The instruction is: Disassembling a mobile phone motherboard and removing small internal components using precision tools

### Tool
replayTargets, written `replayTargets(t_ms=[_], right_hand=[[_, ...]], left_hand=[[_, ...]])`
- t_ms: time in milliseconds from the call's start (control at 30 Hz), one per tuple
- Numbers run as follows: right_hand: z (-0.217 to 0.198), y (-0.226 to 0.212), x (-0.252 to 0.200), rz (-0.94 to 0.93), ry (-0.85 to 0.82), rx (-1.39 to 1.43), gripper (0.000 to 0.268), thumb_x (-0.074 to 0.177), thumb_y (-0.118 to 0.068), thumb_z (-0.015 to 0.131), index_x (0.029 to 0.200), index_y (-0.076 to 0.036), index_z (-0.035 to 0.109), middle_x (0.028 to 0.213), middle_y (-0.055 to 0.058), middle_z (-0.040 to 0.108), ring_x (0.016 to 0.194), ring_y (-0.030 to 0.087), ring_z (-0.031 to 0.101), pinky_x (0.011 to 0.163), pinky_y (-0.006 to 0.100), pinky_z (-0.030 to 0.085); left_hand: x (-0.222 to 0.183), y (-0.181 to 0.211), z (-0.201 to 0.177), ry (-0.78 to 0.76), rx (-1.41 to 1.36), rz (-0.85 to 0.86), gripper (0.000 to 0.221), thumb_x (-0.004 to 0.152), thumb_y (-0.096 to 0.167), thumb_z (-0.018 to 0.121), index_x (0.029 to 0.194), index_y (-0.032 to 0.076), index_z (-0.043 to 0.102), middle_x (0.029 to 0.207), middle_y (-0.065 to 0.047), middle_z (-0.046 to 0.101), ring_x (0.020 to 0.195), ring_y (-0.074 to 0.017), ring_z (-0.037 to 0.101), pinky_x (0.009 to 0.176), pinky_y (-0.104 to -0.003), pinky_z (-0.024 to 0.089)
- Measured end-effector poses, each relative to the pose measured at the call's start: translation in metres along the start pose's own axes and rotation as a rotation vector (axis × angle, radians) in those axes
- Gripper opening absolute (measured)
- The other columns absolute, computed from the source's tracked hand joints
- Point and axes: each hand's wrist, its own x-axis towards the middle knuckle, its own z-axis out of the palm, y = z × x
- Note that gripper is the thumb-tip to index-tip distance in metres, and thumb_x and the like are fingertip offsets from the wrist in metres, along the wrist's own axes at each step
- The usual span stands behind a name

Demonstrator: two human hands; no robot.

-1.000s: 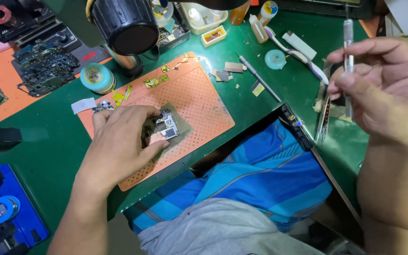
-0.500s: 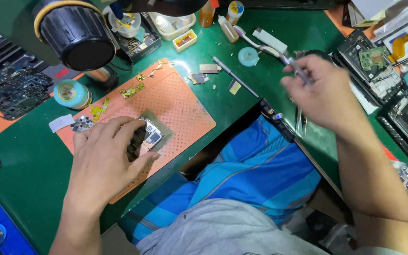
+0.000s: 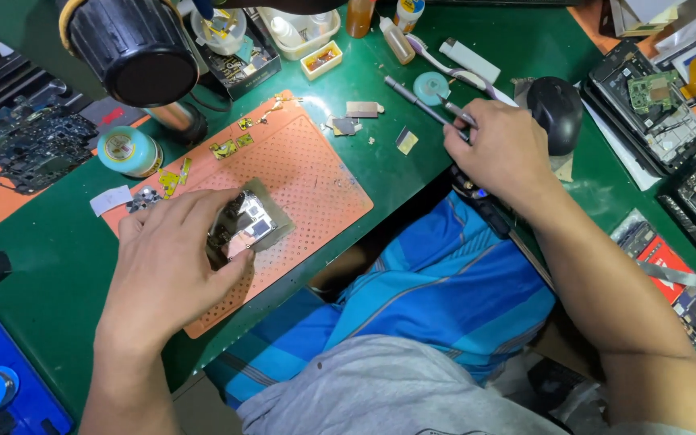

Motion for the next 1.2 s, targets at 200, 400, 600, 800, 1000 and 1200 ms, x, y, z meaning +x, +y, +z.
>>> replayTargets(t_ms=[200, 400, 600, 800, 1000, 1200], right_hand=[[0.002, -0.001, -0.010, -0.157, 0.147, 0.014, 0.020, 0.083, -0.028, 0.057, 0.093, -0.010, 0.059, 0.069, 0.002, 0.056, 0.066, 0.027, 0.056, 0.050, 0.043, 0.043], [0.009, -0.018, -0.021, -0.409, 0.137, 0.034, 0.023, 0.084, -0.028, 0.055, 0.105, -0.020, 0.060, 0.073, 0.000, 0.056, 0.066, 0.022, 0.058, 0.042, 0.039, 0.044], [0.013, -0.012, -0.016, -0.348, 0.111, -0.145, 0.029, 0.086, -0.034, 0.050, 0.112, -0.025, 0.058, 0.073, -0.001, 0.051, 0.061, 0.026, 0.057, 0.035, 0.042, 0.043], [0.007, -0.037, -0.001, -0.483, 0.129, -0.011, 0.024, 0.085, -0.030, 0.055, 0.107, -0.024, 0.062, 0.072, -0.002, 0.052, 0.068, 0.022, 0.056, 0.042, 0.040, 0.043], [0.007, -0.074, 0.037, -0.553, -0.069, -0.082, 0.022, 0.084, -0.037, 0.053, 0.103, -0.028, 0.061, 0.075, 0.004, 0.049, 0.068, 0.028, 0.055, 0.044, 0.045, 0.042], [0.006, -0.084, 0.047, -0.542, -0.184, -0.101, 0.019, 0.086, -0.034, 0.051, 0.095, -0.022, 0.064, 0.073, 0.005, 0.051, 0.074, 0.030, 0.053, 0.050, 0.046, 0.043]], left_hand=[[0.000, -0.001, 0.002, 0.021, 0.011, 0.033, 0.054, 0.064, 0.034, 0.057, 0.115, 0.017, 0.050, 0.110, 0.000, 0.054, 0.105, -0.0212, 0.046, 0.077, -0.042, 0.030], [0.001, -0.002, 0.005, 0.082, 0.012, 0.095, 0.050, 0.069, 0.036, 0.058, 0.113, 0.015, 0.051, 0.111, -0.002, 0.054, 0.104, -0.0206, 0.047, 0.078, -0.040, 0.029], [0.002, 0.001, 0.007, 0.148, -0.027, 0.155, 0.037, 0.073, 0.030, 0.058, 0.107, 0.015, 0.054, 0.105, -0.001, 0.056, 0.098, -0.0205, 0.050, 0.079, -0.039, 0.028], [0.002, -0.002, 0.009, 0.226, -0.075, 0.194, 0.028, 0.076, 0.029, 0.061, 0.099, 0.015, 0.057, 0.101, 0.000, 0.058, 0.094, -0.0200, 0.051, 0.081, -0.038, 0.027], [0.000, -0.005, 0.006, 0.329, -0.132, 0.230, 0.020, 0.079, 0.026, 0.063, 0.094, 0.013, 0.060, 0.095, 0.000, 0.061, 0.088, -0.0190, 0.053, 0.080, -0.035, 0.027], [-0.003, -0.013, 0.004, 0.427, -0.117, 0.258, 0.013, 0.081, 0.023, 0.065, 0.090, 0.014, 0.062, 0.092, 0.002, 0.061, 0.081, -0.0173, 0.053, 0.078, -0.033, 0.026]])
